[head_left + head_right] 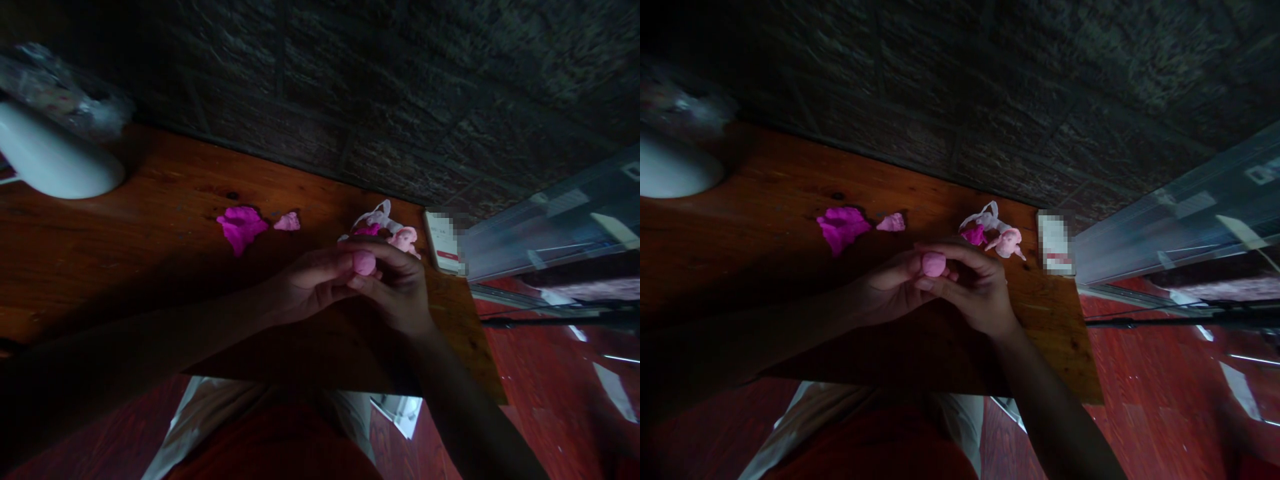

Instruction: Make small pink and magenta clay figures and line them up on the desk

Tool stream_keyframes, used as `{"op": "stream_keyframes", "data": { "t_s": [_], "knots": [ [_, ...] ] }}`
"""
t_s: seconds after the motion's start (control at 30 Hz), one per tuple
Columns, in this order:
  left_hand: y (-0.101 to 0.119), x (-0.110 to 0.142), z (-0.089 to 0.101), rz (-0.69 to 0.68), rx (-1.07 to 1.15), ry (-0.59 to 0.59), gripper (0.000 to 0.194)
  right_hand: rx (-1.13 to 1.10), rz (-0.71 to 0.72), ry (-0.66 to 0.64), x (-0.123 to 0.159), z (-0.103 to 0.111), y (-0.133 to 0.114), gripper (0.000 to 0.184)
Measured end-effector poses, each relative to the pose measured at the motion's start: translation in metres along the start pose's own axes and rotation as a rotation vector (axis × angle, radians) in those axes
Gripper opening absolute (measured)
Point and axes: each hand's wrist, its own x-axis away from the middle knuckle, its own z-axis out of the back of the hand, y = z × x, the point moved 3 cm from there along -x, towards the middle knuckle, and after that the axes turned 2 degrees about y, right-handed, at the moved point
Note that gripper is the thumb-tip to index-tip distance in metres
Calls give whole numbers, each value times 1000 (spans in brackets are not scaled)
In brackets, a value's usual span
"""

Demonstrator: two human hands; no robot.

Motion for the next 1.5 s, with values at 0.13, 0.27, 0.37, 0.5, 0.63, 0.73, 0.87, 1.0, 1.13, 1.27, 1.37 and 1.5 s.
{"op": "stream_keyframes", "data": {
  "t_s": [0.13, 0.27, 0.37, 0.5, 0.63, 0.73, 0.87, 1.0, 1.13, 1.27, 1.37, 1.5],
  "knots": [
    [0, -1, 3, -9, 7, -27, 28, -21, 26, -10, 1, -2, -3, 34],
    [5, -2, 2, -43, -57, -5, 20, 114, 41, 13, 2, 5, -1, 37],
    [13, -3, 2, -137, -185, 77, 22, 298, 84, 82, 2, 16, 0, 37],
    [20, -4, 4, -215, -352, 163, 27, 487, 174, 60, 1, 19, -5, 37],
    [19, -5, 7, -234, -376, 212, 27, 578, 230, 15, 1, 16, -9, 38],
    [18, -5, 7, -233, -391, 235, 25, 596, 226, 5, 1, 15, -9, 38],
    [19, -3, 4, -223, -409, 212, 22, 616, 247, 9, 0, 16, -9, 37],
    [21, -2, 5, -225, -369, 238, 33, 641, 262, -2, 0, 15, -7, 34],
    [23, -3, 6, -212, -335, 219, 32, 558, 202, 27, 1, 14, -3, 41],
    [22, -5, 6, -170, -269, 168, 26, 423, 117, 105, 4, 15, 1, 51],
    [22, -4, 6, -180, -284, 143, 26, 382, 86, 136, 6, 16, 3, 45],
    [21, -4, 7, -189, -343, 116, 28, 340, 66, 138, 7, 16, 3, 43]
  ]
}}
